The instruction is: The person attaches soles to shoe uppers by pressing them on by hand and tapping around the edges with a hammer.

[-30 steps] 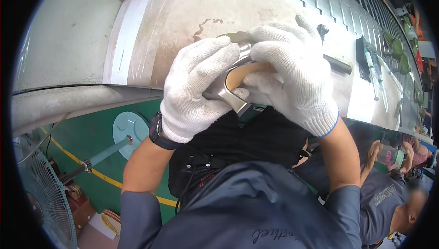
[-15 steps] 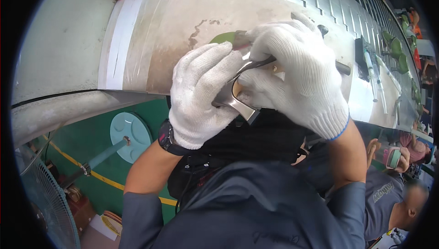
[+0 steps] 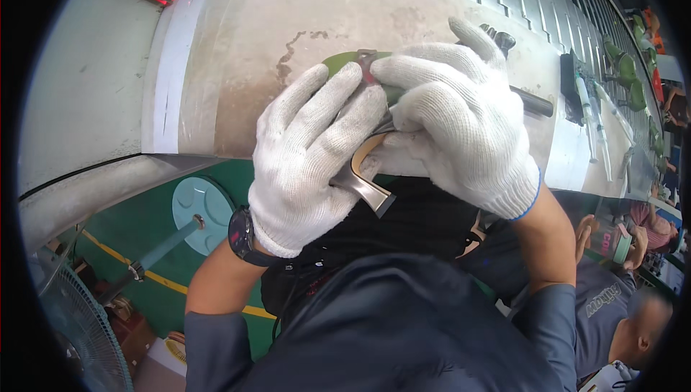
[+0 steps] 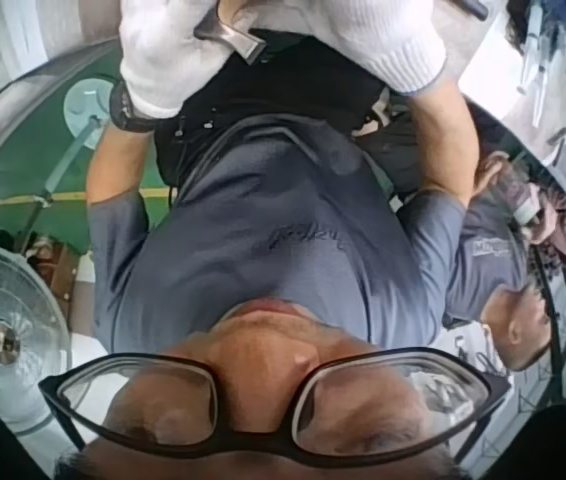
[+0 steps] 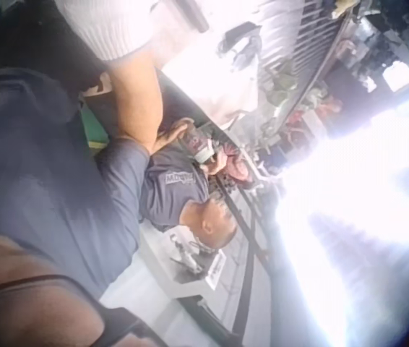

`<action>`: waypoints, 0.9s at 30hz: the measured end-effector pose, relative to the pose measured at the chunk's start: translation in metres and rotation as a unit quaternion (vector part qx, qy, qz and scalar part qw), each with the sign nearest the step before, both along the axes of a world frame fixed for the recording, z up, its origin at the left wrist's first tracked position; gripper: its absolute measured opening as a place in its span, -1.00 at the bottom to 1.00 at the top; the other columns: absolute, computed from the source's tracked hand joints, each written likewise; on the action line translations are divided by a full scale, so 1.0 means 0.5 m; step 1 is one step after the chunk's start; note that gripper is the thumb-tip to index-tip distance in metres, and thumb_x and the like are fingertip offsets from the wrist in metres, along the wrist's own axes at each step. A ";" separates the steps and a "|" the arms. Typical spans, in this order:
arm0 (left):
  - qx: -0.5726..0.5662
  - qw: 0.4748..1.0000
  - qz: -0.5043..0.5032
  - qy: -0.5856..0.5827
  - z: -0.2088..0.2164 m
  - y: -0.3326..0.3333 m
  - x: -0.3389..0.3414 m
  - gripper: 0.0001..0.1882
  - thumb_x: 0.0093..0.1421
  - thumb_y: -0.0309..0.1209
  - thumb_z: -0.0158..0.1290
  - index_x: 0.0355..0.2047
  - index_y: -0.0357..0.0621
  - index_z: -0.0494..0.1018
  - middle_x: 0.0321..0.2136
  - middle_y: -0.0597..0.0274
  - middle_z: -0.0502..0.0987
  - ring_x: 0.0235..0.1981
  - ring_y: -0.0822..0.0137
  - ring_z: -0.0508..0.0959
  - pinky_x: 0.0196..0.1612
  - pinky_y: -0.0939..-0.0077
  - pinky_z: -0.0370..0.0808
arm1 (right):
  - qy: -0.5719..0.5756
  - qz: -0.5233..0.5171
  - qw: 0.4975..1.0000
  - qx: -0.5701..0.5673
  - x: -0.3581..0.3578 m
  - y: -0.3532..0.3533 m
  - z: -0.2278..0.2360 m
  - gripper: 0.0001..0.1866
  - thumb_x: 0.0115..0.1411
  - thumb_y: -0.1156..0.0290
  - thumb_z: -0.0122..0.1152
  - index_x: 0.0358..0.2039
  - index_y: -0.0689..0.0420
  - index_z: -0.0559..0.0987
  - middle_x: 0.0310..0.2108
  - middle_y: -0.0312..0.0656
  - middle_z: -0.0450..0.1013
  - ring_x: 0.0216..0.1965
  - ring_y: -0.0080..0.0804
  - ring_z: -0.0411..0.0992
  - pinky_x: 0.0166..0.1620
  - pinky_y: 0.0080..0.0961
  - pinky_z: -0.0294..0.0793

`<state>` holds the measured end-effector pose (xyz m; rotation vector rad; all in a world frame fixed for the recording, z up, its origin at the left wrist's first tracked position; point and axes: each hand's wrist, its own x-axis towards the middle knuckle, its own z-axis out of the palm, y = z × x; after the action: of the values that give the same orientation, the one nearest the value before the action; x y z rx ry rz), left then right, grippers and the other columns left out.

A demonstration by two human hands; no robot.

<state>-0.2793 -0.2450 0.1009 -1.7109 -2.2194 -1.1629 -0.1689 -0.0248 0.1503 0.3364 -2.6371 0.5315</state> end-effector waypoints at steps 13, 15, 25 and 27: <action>0.084 0.996 0.023 0.026 -0.029 0.025 -0.001 -0.35 0.05 -0.30 0.44 0.21 -0.06 0.68 0.19 -0.03 0.68 0.15 -0.23 0.64 0.16 -0.10 0.59 | -0.006 -0.036 0.999 -0.011 0.002 -0.009 0.011 -0.57 -0.12 0.28 0.77 -0.34 -0.03 0.61 0.02 -0.21 0.76 0.11 -0.14 0.69 0.43 0.14 0.38; 0.078 0.996 0.026 0.025 -0.026 0.021 0.001 -0.35 0.06 -0.28 0.44 0.22 -0.05 0.67 0.20 -0.02 0.67 0.16 -0.22 0.63 0.15 -0.09 0.59 | -0.006 -0.037 0.999 -0.026 0.002 -0.010 0.016 -0.56 -0.10 0.31 0.78 -0.30 -0.01 0.62 -0.01 -0.20 0.76 0.08 -0.12 0.70 0.40 0.12 0.42; 0.081 0.996 0.035 0.028 -0.052 0.016 0.003 -0.37 0.13 -0.27 0.43 0.26 0.03 0.64 0.25 0.08 0.65 0.20 -0.16 0.61 0.19 -0.06 0.53 | -0.026 -0.041 0.998 -0.035 -0.004 -0.012 0.026 -0.48 -0.15 0.36 0.80 -0.19 0.04 0.65 -0.08 -0.20 0.76 0.04 -0.09 0.73 0.26 0.00 0.55; 0.090 0.995 0.037 0.029 -0.058 0.020 0.003 -0.37 0.13 -0.28 0.42 0.25 0.04 0.64 0.25 0.10 0.65 0.21 -0.14 0.61 0.20 -0.05 0.52 | -0.035 -0.048 0.998 -0.029 -0.009 -0.012 0.037 -0.50 -0.17 0.37 0.80 -0.23 0.06 0.66 -0.12 -0.21 0.75 -0.02 -0.12 0.73 0.17 -0.12 0.60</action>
<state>-0.2776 -0.2351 0.0719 -1.5579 -2.0569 -1.2373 -0.1735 -0.0306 0.1690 0.1745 -2.6829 0.5974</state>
